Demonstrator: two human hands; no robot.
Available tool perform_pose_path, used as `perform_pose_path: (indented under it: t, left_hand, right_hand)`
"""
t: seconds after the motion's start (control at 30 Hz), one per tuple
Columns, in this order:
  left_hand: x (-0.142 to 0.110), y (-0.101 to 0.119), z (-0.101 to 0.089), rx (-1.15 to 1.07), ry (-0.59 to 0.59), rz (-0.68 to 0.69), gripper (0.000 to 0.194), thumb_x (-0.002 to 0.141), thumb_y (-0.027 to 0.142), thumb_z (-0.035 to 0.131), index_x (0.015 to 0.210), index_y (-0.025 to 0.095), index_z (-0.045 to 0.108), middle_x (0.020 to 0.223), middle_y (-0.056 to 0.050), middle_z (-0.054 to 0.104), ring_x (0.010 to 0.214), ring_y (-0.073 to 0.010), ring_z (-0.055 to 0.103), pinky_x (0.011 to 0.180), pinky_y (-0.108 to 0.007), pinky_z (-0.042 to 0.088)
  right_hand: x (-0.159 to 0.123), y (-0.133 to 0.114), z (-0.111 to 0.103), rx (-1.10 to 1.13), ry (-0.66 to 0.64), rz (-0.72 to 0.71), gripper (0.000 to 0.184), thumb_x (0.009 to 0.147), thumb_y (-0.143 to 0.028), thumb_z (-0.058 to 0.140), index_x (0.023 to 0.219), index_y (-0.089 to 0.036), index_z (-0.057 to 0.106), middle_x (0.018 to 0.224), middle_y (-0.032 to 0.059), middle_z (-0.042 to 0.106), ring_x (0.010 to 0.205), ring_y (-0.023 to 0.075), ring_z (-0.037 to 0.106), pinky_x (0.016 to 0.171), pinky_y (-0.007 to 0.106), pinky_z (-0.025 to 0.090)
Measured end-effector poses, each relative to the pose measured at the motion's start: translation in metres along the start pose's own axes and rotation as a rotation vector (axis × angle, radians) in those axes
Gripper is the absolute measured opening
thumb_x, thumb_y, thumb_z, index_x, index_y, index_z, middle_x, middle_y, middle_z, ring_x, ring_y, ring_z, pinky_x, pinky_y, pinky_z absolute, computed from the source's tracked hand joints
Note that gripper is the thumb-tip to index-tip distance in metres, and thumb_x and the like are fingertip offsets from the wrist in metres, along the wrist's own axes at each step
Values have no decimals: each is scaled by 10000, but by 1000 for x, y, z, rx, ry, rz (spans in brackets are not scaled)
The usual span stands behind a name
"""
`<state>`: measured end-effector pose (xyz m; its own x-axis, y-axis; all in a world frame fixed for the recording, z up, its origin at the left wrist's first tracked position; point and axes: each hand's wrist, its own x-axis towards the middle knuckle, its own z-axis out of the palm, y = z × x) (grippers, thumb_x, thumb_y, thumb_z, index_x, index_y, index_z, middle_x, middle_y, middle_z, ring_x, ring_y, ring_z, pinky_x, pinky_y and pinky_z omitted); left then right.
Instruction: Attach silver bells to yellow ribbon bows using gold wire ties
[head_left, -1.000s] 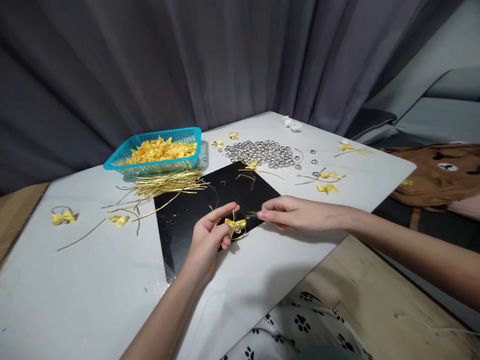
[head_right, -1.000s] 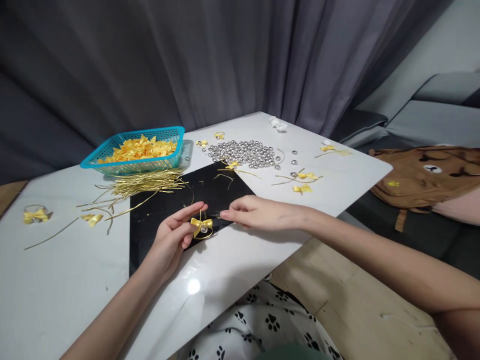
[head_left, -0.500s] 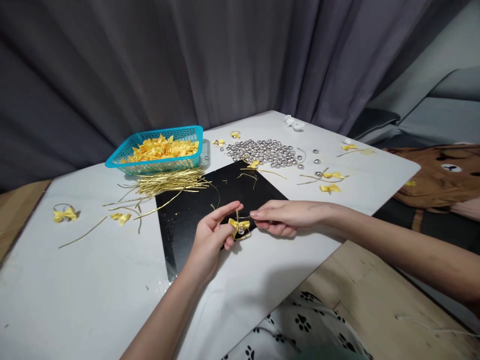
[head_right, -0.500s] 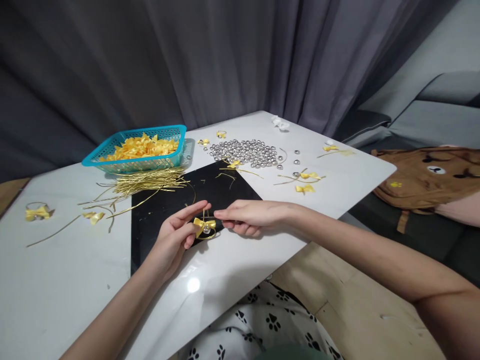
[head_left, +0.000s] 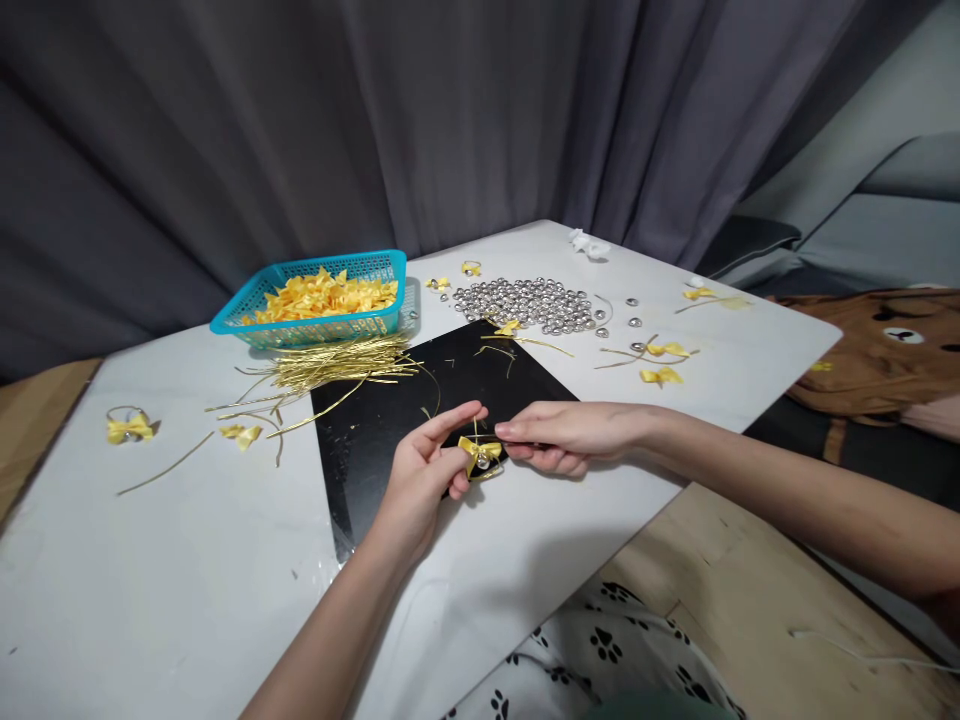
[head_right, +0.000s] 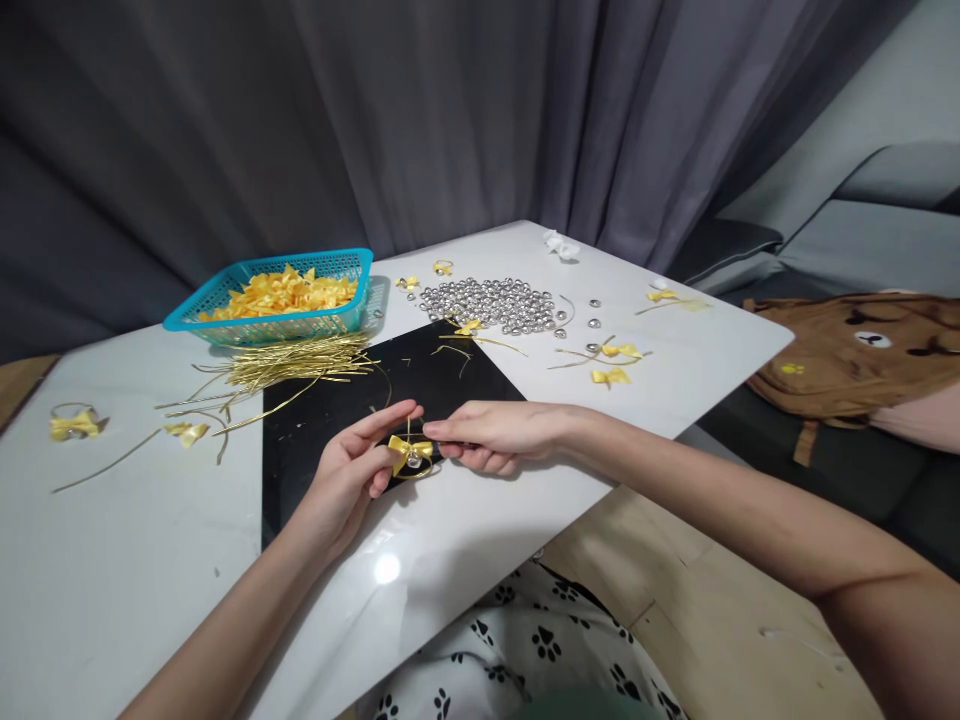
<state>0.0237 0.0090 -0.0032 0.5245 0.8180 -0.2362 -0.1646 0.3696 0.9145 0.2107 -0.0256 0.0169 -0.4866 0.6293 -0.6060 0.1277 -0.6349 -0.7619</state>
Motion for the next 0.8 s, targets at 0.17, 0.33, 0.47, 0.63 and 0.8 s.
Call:
perform_pose_path:
  t: [0.17, 0.33, 0.47, 0.63, 0.8]
  left_hand:
    - [0, -1, -1, 13, 2, 6, 430, 601, 32, 596, 983, 184, 723, 1140, -111, 678, 355, 33, 401, 341, -119, 333]
    - [0, -1, -2, 16, -2, 7, 428, 608, 28, 595, 980, 195, 724, 1146, -102, 676, 358, 36, 405, 341, -112, 327]
    - [0, -1, -1, 23, -2, 9, 425, 612, 30, 596, 983, 193, 725, 1148, -105, 674, 362, 34, 405, 344, -115, 326]
    - [0, -1, -2, 24, 2, 7, 430, 604, 31, 595, 975, 202, 728, 1145, -102, 676, 363, 33, 399, 346, -120, 325]
    - [0, -1, -1, 22, -2, 3, 419, 603, 31, 597, 960, 204, 734, 1131, -98, 684, 359, 35, 400, 340, -113, 311]
  right_hand:
    - [1, 1, 0, 1, 5, -5, 440, 816, -595, 514, 711, -197, 359, 484, -123, 216, 367, 17, 123, 309, 125, 105]
    - [2, 1, 0, 1, 12, -8, 454, 790, -597, 549, 700, -197, 356, 479, -126, 220, 370, 15, 122, 311, 126, 106]
    - [1, 1, 0, -1, 21, -11, 457, 783, -595, 562, 697, -194, 360, 477, -127, 225, 368, 13, 128, 309, 126, 107]
    - [0, 2, -1, -5, 19, -24, 431, 802, -555, 568, 689, -192, 365, 473, -128, 219, 367, 14, 122, 307, 128, 107]
    - [0, 3, -2, 1, 17, -42, 417, 814, -530, 569, 681, -192, 365, 469, -127, 219, 368, 16, 117, 303, 127, 113]
